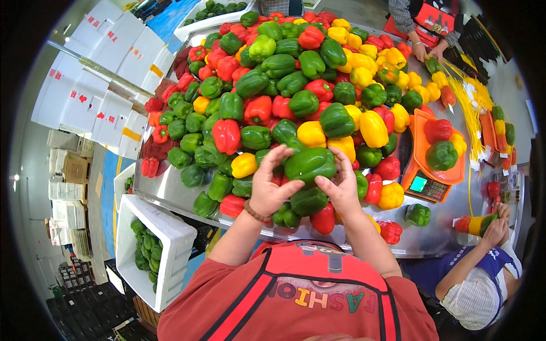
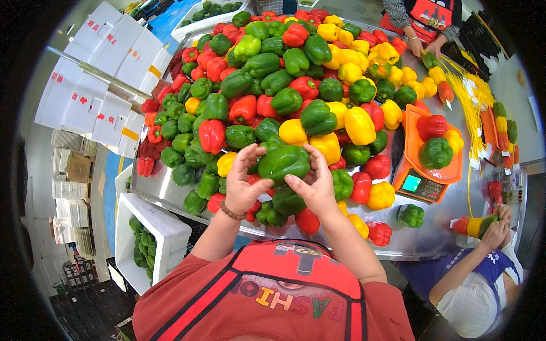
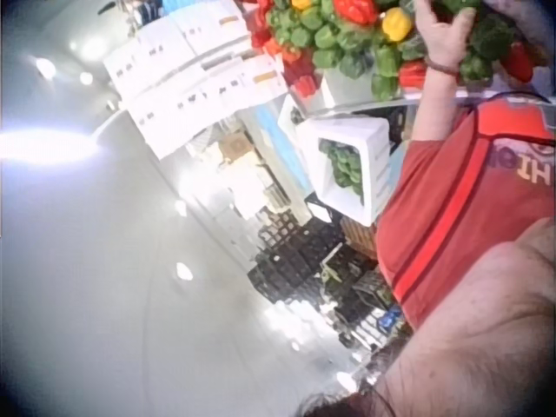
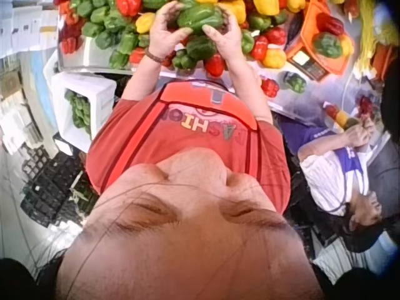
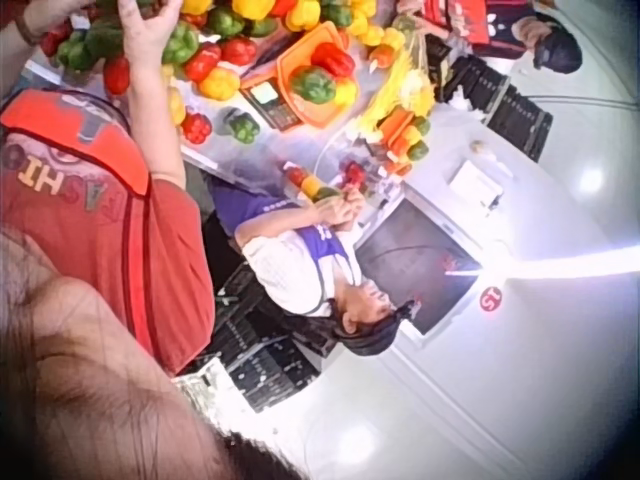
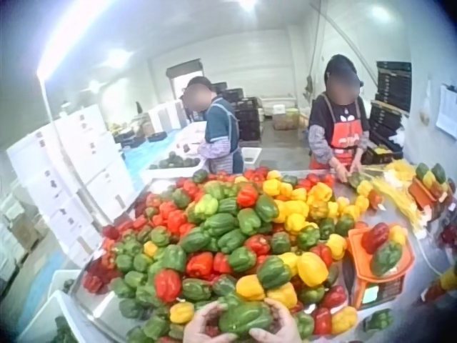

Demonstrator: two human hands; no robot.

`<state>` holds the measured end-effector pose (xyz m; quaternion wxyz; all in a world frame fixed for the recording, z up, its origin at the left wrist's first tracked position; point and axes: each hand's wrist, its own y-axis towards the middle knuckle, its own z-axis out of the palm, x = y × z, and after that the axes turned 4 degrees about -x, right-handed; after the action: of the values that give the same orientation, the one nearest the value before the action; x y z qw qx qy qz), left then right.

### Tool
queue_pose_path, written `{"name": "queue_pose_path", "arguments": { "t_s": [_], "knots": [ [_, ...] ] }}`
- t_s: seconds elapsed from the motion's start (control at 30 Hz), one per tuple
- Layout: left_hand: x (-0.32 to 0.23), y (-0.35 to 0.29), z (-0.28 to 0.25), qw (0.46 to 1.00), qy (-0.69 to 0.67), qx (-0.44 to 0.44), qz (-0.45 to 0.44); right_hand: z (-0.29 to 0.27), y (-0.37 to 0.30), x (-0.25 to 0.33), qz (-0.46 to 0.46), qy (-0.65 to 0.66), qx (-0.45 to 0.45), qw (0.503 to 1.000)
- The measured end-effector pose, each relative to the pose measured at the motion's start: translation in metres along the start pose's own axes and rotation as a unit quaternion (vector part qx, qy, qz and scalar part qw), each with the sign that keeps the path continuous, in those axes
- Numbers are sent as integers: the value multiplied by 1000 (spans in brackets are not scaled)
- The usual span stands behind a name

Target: The person sorts bell peppers by color on a metal table, picking up green, red, and yellow peppers and placing them into separate piles. The person also places some peppers onto a digital scale to weigh them.

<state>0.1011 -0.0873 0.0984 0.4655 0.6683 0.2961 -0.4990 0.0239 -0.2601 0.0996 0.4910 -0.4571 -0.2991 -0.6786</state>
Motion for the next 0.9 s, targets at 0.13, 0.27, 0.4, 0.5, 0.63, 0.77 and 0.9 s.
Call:
{"name": "queue_pose_path", "arguments": {
  "t_s": [0.13, 0.27, 0.4, 0.5, 0.63, 0.77, 0.9],
  "knots": [
    [-5, -9, 4, 1000, 6, -15, 11, 4, -5, -4, -13, 17, -4, 1000],
    [-6, -17, 1, 997, -15, -73, 31, 11, -11, -7, -52, 31, -7, 998],
    [-13, -15, -8, 993, 52, -105, 15, 14, -18, -8, -78, 30, 14, 996],
    [-14, -19, -13, 989, -72, -75, -101, 18, -23, -9, -74, 36, 29, 996],
    [-14, -31, -22, 957, -206, -83, -186, 22, -31, -13, -57, 33, 58, 996],
    [-1, -49, -45, 972, -103, -166, -127, 30, -40, -19, -15, 37, 95, 995],
    [5, -78, -104, 946, 231, -226, -23, 32, -41, -25, -6, 13, 115, 993]
  ]
}}
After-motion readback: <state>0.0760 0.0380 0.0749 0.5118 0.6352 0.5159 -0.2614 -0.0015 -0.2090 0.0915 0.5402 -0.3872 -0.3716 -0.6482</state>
